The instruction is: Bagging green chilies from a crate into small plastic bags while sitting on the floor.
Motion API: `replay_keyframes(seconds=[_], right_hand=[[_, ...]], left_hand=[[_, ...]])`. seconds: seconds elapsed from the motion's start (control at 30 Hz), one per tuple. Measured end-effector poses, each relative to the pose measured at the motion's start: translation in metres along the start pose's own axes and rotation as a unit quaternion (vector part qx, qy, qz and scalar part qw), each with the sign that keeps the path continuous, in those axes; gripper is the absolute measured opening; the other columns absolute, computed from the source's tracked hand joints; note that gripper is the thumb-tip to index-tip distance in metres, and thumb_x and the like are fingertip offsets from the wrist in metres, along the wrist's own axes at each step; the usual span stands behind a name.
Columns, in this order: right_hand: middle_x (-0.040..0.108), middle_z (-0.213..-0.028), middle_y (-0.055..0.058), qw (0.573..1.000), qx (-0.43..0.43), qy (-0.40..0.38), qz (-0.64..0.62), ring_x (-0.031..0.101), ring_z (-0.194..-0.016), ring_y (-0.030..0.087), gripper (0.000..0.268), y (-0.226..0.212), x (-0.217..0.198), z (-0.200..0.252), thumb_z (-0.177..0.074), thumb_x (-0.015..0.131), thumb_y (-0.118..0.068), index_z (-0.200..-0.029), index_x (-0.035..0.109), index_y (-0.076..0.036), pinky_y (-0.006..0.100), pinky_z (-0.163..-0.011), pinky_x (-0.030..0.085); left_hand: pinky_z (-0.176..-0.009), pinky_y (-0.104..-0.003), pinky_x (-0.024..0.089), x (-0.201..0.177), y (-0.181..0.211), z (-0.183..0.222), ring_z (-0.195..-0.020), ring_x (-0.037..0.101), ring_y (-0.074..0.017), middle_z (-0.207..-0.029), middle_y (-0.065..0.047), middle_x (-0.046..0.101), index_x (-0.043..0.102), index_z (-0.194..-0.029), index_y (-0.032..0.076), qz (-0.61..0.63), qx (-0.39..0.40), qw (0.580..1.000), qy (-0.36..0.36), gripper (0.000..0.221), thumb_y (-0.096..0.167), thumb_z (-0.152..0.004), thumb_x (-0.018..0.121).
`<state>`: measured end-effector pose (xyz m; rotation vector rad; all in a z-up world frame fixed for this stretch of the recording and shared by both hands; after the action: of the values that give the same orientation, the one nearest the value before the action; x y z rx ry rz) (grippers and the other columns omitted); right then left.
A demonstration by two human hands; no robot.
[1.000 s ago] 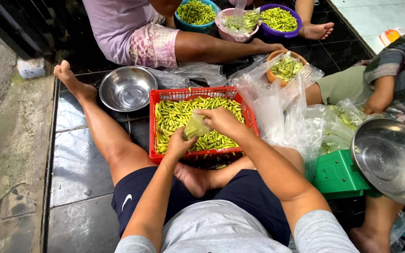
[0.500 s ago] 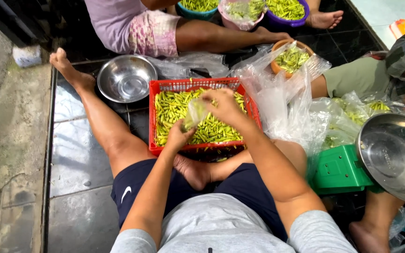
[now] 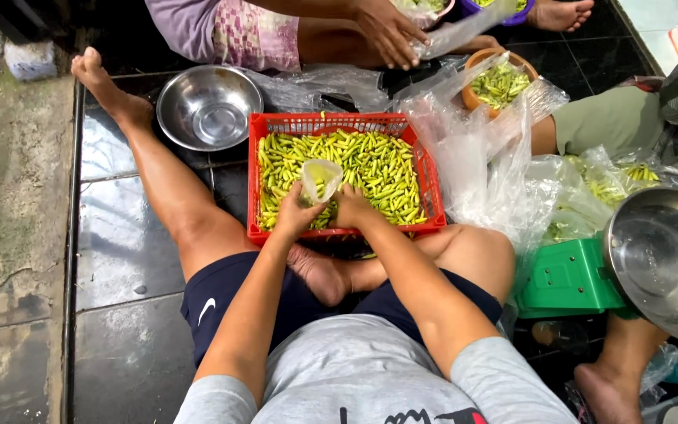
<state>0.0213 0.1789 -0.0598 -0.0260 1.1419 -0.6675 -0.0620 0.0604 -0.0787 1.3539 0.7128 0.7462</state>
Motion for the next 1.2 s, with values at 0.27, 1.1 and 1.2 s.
replay_keyframes(seconds=[0.27,1.1,1.2], right_hand=[[0.053,-0.134,0.018,0.999,0.01,0.01,0.031,0.058,-0.126,0.047,0.053,0.055,0.027,-0.046,-0.081,0.069,-0.029,-0.133,0.061,-0.02,0.053,-0.108,0.049],[0.075,-0.105,0.012,0.932,-0.238,0.275,0.009,0.072,-0.101,0.035,0.032,-0.04,-0.217,0.055,-0.081,0.077,-0.011,-0.112,0.079,-0.019,0.043,-0.091,0.057],[0.072,-0.101,0.007,0.915,-0.248,0.288,0.136,0.07,-0.096,0.032,0.027,-0.055,-0.202,0.04,-0.081,0.076,-0.016,-0.107,0.078,-0.022,0.042,-0.086,0.059]], left_hand=[[-0.088,-0.049,0.057,0.003,-0.007,-0.014,-0.105,0.07,-0.0407,-0.104,-0.024,0.071,0.063,-0.124,0.012,-0.088,0.029,0.996,-0.02,0.064,0.016,-0.068,0.093],[-0.105,-0.05,0.051,0.011,-0.008,-0.009,-0.123,0.064,-0.0402,-0.12,-0.025,0.071,0.063,-0.134,0.014,-0.233,-0.11,0.965,-0.056,0.071,0.051,-0.076,0.084],[-0.106,-0.049,0.051,0.01,-0.003,-0.007,-0.124,0.064,-0.039,-0.122,-0.025,0.07,0.061,-0.137,0.014,-0.212,-0.111,0.969,-0.053,0.075,0.051,-0.076,0.084]])
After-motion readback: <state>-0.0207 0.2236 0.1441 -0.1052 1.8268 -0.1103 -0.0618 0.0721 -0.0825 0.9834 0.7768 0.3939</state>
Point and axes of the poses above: each hand's wrist, its own z-axis away from the middle knuckle, its own x-axis out of the palm, y = z × x, the point moved 9 cm from there along -z, towards the middle knuckle
